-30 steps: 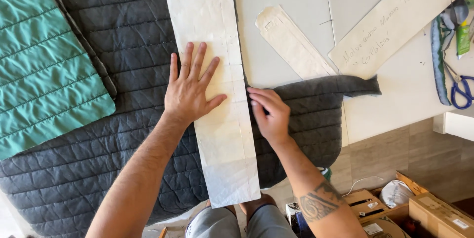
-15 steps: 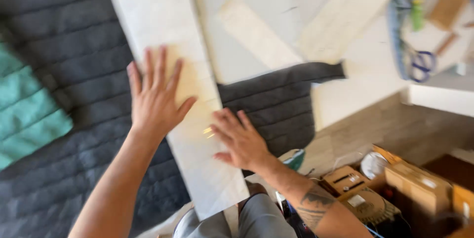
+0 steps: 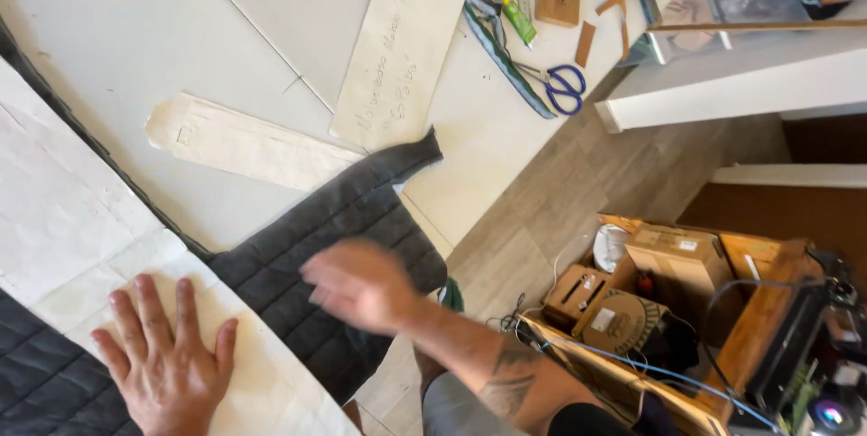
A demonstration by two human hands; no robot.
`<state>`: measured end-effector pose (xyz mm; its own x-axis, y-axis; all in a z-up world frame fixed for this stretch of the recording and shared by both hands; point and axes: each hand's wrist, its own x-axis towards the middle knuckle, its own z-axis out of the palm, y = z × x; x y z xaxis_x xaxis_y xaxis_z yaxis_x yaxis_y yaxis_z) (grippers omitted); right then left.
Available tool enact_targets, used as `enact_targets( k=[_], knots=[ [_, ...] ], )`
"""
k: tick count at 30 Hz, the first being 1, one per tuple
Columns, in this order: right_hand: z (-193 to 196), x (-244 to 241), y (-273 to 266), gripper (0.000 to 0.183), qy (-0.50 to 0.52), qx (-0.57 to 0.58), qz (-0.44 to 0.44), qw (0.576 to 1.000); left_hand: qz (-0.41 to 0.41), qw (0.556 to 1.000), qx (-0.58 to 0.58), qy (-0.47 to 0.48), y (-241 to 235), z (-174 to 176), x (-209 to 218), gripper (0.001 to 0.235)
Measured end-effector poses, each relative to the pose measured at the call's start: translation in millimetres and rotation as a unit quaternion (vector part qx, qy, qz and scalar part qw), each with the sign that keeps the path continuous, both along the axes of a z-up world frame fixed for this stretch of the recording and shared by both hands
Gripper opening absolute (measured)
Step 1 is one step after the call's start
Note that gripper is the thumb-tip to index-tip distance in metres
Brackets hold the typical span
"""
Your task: Cutting quilted fabric along a paper template using scissors
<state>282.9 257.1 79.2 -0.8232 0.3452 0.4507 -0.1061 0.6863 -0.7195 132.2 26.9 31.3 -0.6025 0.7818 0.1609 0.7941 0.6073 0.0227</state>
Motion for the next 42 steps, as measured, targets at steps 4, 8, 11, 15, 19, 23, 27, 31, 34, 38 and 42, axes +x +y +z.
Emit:
enact_targets(
  k=[4, 8, 11, 15, 19, 23, 27, 31, 34, 38, 42],
  knots=[
    [-36, 23, 192, 0.018, 0.011, -0.026, -0.253, 0.967, -0.01, 0.994, 0.055, -0.095, 5, 1, 2, 0.091],
    [-71, 22, 351, 0.02, -0.099, 0.21, -0.313, 0.921, 0.043, 0.978, -0.15, 0.139, 13, -1, 3, 0.082],
    [-87, 7, 383, 0.022, -0.151, 0.245, -0.263, 0.921, 0.034, 0.999, -0.018, -0.026, 14, 6, 9, 0.079],
    [-97, 2, 399, 0.006, -0.206, 0.293, -0.28, 0.891, 0.024, 0.997, 0.014, -0.067, 17, 11, 8, 0.077],
    [-98, 0, 404, 0.006, -0.241, 0.284, -0.283, 0.884, 0.034, 0.996, 0.013, -0.084, 16, 11, 6, 0.076],
    [-101, 8, 406, 0.003, -0.256, 0.322, -0.281, 0.867, 0.026, 0.993, 0.014, -0.115, 12, 11, 4, 0.078],
    [-91, 22, 399, 0.014, -0.235, 0.242, -0.268, 0.902, 0.018, 0.991, 0.022, -0.129, 12, 11, -1, 0.082],
    [-62, 15, 378, 0.018, -0.137, 0.234, -0.229, 0.935, 0.043, 0.988, 0.023, -0.149, 12, 7, 0, 0.081],
    [-30, -32, 330, 0.013, -0.08, 0.236, -0.054, 0.967, 0.031, 0.997, 0.033, -0.055, 4, 7, 11, 0.075],
    [-29, -106, 285, 0.022, -0.116, 0.228, 0.045, 0.966, 0.02, 0.994, 0.032, -0.1, 9, 5, 1, 0.077],
    [-40, -97, 266, 0.016, -0.124, 0.248, 0.044, 0.96, 0.015, 0.992, 0.053, -0.115, 10, 12, 4, 0.075]
  ],
)
